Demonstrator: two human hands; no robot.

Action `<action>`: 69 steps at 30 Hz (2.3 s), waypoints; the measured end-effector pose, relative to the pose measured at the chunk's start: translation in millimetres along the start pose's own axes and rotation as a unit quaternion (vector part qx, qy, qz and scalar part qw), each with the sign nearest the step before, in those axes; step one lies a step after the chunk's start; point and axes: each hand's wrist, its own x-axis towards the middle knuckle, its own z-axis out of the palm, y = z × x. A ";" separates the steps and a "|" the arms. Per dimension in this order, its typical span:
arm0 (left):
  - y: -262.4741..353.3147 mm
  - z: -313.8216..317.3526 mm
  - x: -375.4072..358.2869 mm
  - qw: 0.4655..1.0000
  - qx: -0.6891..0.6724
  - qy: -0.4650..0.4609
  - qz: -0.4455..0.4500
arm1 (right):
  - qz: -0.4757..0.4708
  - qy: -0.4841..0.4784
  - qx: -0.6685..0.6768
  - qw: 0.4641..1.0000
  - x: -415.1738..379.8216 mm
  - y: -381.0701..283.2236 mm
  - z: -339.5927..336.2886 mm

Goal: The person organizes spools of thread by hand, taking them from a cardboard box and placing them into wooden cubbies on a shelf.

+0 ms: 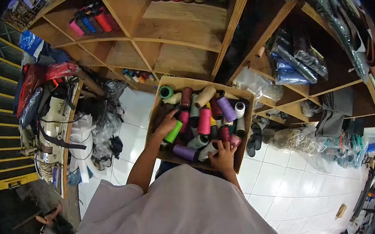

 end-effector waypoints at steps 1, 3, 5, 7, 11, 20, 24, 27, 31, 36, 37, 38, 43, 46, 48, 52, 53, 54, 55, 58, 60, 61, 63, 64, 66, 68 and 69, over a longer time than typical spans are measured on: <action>0.2 -3.3 1.7 0.995 -0.086 -0.043 -0.041 | 0.020 0.001 -0.018 1.000 -1.0 -3.2 -2.8; 9.9 -10.0 3.6 0.974 -0.189 -0.093 -0.088 | 0.005 -0.017 -0.003 1.000 1.3 1.9 0.2; -36.9 -4.6 21.5 0.973 -0.180 -0.130 -0.057 | -0.012 -0.027 0.004 1.000 1.0 6.0 2.6; -17.2 -8.2 15.5 0.984 -0.101 -0.144 -0.025 | -0.017 -0.025 0.006 1.000 1.4 5.5 -3.5; 10.9 0.3 1.5 0.997 -0.005 -0.011 0.081 | 0.002 -0.047 -0.001 0.999 1.9 5.9 -4.0; 89.4 -6.6 -35.5 0.932 0.108 0.265 0.223 | 0.087 -0.185 0.076 0.976 20.2 7.5 -26.4; 111.4 -25.0 -49.0 0.923 0.056 0.295 0.241 | 0.032 -0.053 -0.038 0.997 36.2 -24.8 -55.6; 126.0 -37.9 -60.2 0.935 0.008 0.285 0.210 | -0.022 -0.017 0.015 1.000 60.2 -40.5 -56.5; 144.2 -44.9 -68.8 0.927 -0.042 0.266 0.260 | -0.156 -0.005 0.165 0.974 92.6 -78.6 -58.5; 171.6 -52.8 -83.7 0.944 -0.105 0.196 0.243 | -0.118 -0.079 0.253 0.957 107.6 -102.4 -43.2; 164.3 -51.8 -77.0 0.935 -0.132 0.197 0.265 | -0.124 -0.060 0.224 0.965 110.5 -105.5 -44.9; 159.8 -53.1 -74.5 0.936 -0.128 0.197 0.263 | -0.129 -0.039 0.195 0.972 113.4 -108.9 -46.5; 178.3 -72.6 -78.7 0.946 -0.106 0.158 0.262 | -0.154 0.009 0.207 0.966 130.2 -111.3 -39.3; 201.8 -85.0 -87.5 0.956 -0.050 0.143 0.252 | -0.153 0.026 0.234 0.960 140.5 -110.8 -35.5; 212.1 -90.6 -87.4 0.916 0.035 0.232 0.327 | -0.148 0.056 0.284 0.946 147.5 -113.5 -42.6; 212.2 -103.6 -76.0 0.884 0.031 0.300 0.358 | -0.132 0.050 0.271 0.952 168.6 -113.2 -55.6; 204.1 -105.4 -68.5 0.883 0.029 0.300 0.360 | -0.099 0.044 0.306 0.946 172.0 -113.3 -58.2; 191.5 -106.1 -59.0 0.893 0.026 0.307 0.328 | -0.067 0.039 0.341 0.937 176.8 -115.8 -62.1; 173.9 -105.9 -47.8 0.902 0.023 0.313 0.295 | -0.064 0.018 0.319 0.945 183.4 -111.1 -63.2; 85.9 -85.6 -13.9 0.855 0.318 0.354 0.206 | -0.091 0.082 0.366 0.922 207.8 -121.2 -78.5; 49.2 -72.4 -17.9 0.842 0.384 0.328 0.189 | -0.113 0.150 0.305 0.934 230.2 -117.5 -78.2; 38.1 -67.2 -21.6 0.826 0.450 0.298 0.164 | -0.090 0.141 0.352 0.921 238.6 -130.6 -98.6; 28.4 -60.7 -32.0 0.911 0.315 0.248 0.094 | -0.083 0.141 0.322 0.932 258.2 -144.7 -132.1; 26.9 -60.2 -34.5 0.966 0.175 0.189 0.017 | -0.083 0.140 0.320 0.933 271.0 -148.3 -138.7; 22.3 -57.9 -28.8 0.960 0.168 0.221 0.029 | -0.126 0.223 0.338 0.905 294.8 -156.4 -147.2; 11.1 -59.2 -19.3 0.961 0.122 0.240 0.061 | -0.131 0.242 0.326 0.904 326.7 -147.6 -137.6; 17.0 -62.2 -22.2 0.958 0.093 0.251 0.104 | -0.136 0.272 0.292 0.907 348.1 -135.7 -125.0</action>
